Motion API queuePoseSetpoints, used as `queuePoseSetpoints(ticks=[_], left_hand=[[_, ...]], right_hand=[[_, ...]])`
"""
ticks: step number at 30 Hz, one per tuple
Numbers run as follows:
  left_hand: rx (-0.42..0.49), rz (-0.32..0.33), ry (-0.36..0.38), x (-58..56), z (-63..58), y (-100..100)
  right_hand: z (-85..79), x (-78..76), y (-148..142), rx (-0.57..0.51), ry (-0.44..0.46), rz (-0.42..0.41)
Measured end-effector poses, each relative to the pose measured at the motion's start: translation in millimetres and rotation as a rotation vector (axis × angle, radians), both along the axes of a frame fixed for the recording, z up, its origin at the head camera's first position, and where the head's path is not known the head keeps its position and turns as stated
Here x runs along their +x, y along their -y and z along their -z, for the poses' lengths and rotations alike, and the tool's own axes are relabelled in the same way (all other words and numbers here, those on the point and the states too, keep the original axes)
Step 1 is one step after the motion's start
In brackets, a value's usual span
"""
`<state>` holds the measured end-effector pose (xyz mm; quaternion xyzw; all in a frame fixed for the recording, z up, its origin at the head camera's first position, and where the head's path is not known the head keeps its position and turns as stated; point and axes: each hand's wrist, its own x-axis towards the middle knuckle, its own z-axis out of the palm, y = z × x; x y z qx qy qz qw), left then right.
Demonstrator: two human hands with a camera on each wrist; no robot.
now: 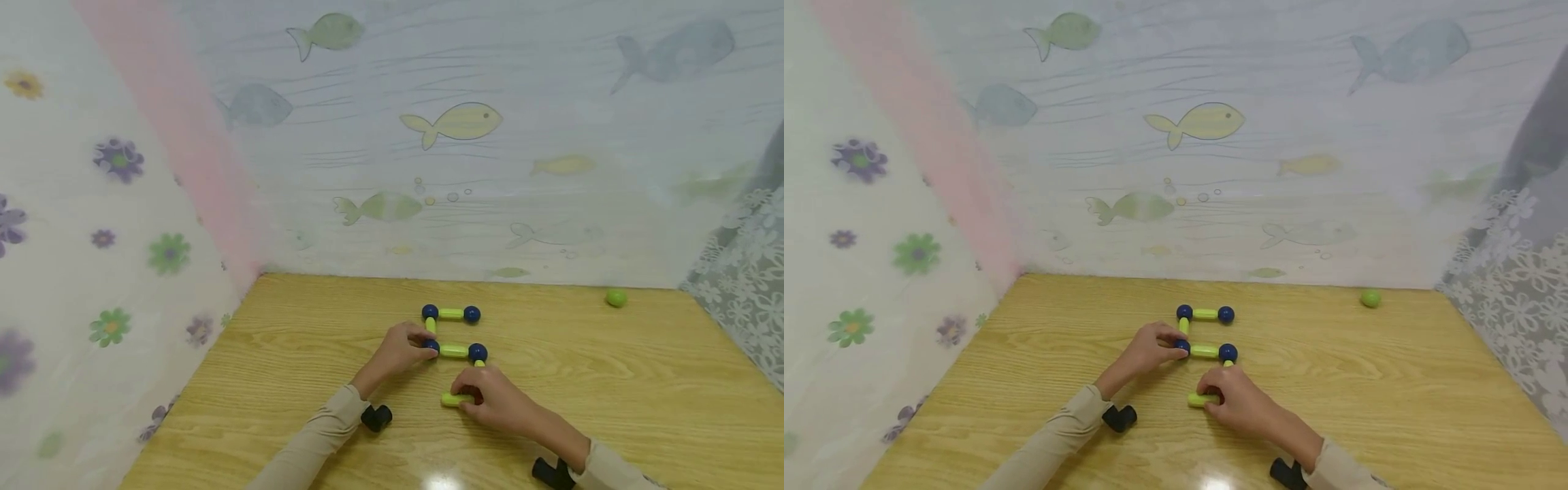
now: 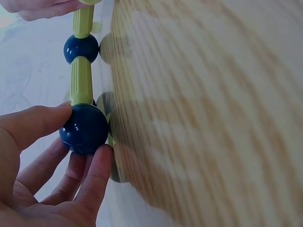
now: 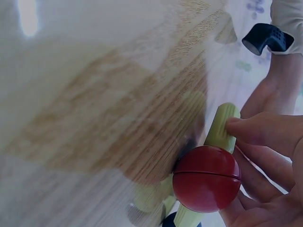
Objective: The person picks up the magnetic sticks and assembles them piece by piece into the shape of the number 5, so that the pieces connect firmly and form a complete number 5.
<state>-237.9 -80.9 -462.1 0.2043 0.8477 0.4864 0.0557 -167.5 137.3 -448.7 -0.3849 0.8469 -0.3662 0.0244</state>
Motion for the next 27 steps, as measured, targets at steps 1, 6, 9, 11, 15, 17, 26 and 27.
queuePoseSetpoints(ticks=[1, 6, 9, 11, 15, 17, 26, 27], left_hand=[[0.001, -0.003, 0.003, -0.2, 0.1, 0.3], [0.0, -0.01, 0.014, -0.4, 0.0, 0.3], [0.001, -0.013, 0.018, 0.0, -0.4, -0.2], [0.0, -0.014, 0.02, 0.6, -0.8, -0.3], [0.004, -0.011, 0.016, 0.9, -1.5, -0.4], [0.006, -0.009, 0.014, 0.6, -1.5, -0.6], [0.011, -0.009, 0.016, -0.3, -0.6, 0.9], [0.013, -0.007, 0.016, -0.6, -0.3, 1.3]], right_hand=[[-0.1, -0.2, 0.5, 0.0, -0.005, 0.002], [0.6, 0.1, 0.5, -0.012, -0.011, -0.005], [0.2, 1.3, -0.1, -0.021, 0.001, 0.0], [-0.7, 2.0, -0.5, -0.023, 0.012, 0.006], [-1.8, 2.4, -1.6, -0.017, 0.022, 0.013], [-1.3, 2.4, -1.7, -0.011, 0.028, 0.02], [-1.5, 2.4, -1.8, -0.008, 0.04, 0.019], [-2.0, 2.5, -1.8, -0.006, 0.047, 0.021]])
